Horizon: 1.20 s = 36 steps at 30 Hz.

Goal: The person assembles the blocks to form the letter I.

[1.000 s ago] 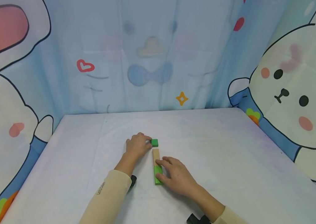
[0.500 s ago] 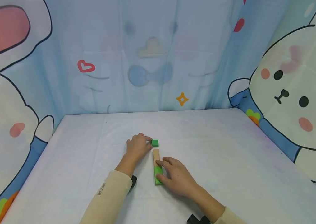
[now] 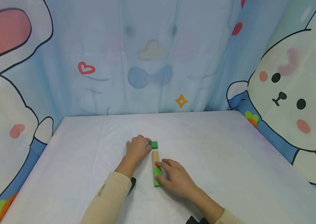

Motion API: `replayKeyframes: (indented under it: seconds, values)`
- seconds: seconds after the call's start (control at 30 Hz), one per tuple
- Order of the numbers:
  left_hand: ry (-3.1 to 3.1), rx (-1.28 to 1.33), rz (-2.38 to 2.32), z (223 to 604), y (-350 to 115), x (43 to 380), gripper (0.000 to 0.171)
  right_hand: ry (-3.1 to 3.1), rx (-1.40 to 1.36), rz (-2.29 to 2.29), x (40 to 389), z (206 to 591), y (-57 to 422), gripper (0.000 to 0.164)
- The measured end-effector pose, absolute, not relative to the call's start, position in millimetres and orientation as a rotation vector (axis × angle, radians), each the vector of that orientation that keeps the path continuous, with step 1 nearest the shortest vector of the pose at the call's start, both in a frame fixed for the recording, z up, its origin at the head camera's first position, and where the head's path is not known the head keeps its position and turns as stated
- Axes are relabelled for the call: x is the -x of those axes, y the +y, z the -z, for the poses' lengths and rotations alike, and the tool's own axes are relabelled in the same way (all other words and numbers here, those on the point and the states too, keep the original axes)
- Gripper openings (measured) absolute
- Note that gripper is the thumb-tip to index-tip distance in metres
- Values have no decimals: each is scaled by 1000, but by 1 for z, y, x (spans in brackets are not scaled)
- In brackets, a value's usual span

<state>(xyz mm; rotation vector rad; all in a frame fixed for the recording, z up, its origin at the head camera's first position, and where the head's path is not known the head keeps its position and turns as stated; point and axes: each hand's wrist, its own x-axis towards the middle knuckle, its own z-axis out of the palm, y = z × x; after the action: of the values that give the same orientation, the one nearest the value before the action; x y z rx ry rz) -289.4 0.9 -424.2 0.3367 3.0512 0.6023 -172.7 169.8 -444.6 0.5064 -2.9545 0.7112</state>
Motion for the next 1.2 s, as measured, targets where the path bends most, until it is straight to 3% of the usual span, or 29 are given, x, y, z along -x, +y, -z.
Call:
replayKeyframes:
  seconds: [0.73, 1.2]
  values:
    - [2985, -408, -487, 414, -35, 274, 62, -3005, -515, -613, 184, 431, 162, 45]
    - [2949, -444, -388, 415, -59, 249, 65, -3077, -483, -723, 190, 430, 166, 44]
